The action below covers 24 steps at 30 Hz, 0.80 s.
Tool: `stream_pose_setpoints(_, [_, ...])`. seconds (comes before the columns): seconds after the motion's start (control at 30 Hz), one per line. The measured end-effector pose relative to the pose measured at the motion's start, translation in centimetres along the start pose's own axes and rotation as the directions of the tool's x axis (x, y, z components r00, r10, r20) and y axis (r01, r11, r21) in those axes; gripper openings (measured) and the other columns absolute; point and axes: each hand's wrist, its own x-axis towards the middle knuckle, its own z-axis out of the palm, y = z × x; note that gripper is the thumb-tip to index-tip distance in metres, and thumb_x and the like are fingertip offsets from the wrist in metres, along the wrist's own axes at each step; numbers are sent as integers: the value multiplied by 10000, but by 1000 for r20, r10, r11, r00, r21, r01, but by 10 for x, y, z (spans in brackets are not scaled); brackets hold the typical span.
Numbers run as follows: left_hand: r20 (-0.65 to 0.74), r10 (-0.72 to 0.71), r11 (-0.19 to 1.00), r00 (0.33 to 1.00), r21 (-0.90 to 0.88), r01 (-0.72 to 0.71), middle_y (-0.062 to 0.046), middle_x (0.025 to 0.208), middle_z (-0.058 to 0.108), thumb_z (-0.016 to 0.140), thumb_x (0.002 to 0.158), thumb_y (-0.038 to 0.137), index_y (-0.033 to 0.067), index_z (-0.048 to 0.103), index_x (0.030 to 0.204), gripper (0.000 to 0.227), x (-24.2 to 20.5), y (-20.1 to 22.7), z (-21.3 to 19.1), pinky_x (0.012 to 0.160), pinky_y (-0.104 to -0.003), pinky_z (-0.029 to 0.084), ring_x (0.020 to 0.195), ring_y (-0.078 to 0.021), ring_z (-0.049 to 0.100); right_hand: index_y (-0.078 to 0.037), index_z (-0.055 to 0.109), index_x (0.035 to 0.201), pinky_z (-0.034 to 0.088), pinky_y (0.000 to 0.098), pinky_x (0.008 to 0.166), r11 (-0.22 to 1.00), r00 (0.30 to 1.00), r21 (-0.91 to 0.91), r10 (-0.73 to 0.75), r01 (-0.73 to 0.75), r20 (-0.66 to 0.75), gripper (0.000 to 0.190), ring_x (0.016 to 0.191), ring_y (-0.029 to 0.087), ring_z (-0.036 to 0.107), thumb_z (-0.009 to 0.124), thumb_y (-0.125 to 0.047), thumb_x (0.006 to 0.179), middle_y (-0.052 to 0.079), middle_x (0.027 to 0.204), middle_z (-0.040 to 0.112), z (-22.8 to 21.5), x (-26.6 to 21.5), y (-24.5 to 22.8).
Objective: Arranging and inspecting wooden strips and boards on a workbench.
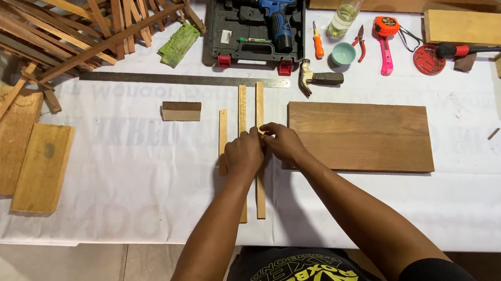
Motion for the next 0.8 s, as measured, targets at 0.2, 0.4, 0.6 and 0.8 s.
stream_pose_setpoints(0.2, [56,-63,996,996,-65,67,-174,848,740,621,913,150,66,658,1089,199,2,6,-2,678,-494,584,783,-372,740,-64,720,1246,577,380,892,1000,998,-20,-11,12,54,378,1007,306,751,620,-254,934,175,1133,760,-3,6,6])
stream_pose_setpoints(0.4, [148,-132,986,980,-79,145,-191,870,748,646,888,162,70,659,1131,259,0,11,-11,720,-509,583,834,-382,742,-55,735,1202,573,381,887,997,993,-17,-74,75,90,346,992,300,753,613,-215,921,166,1098,774,-5,11,16])
stream_pose_setpoints(0.6, [168,-161,981,973,-77,176,-175,925,750,701,846,194,95,661,1189,359,2,19,-25,747,-499,592,878,-370,743,-78,700,1247,567,378,905,997,995,35,-74,72,72,331,1063,270,724,643,-174,935,138,1222,722,-7,10,21])
stream_pose_setpoints(0.8, [140,-117,975,983,-174,141,-159,960,740,714,899,325,141,663,1278,424,3,34,-56,728,-496,592,856,-363,740,-126,723,1208,596,380,860,962,962,-63,-268,265,-51,311,1031,285,718,687,-118,900,122,1156,694,-20,10,20])
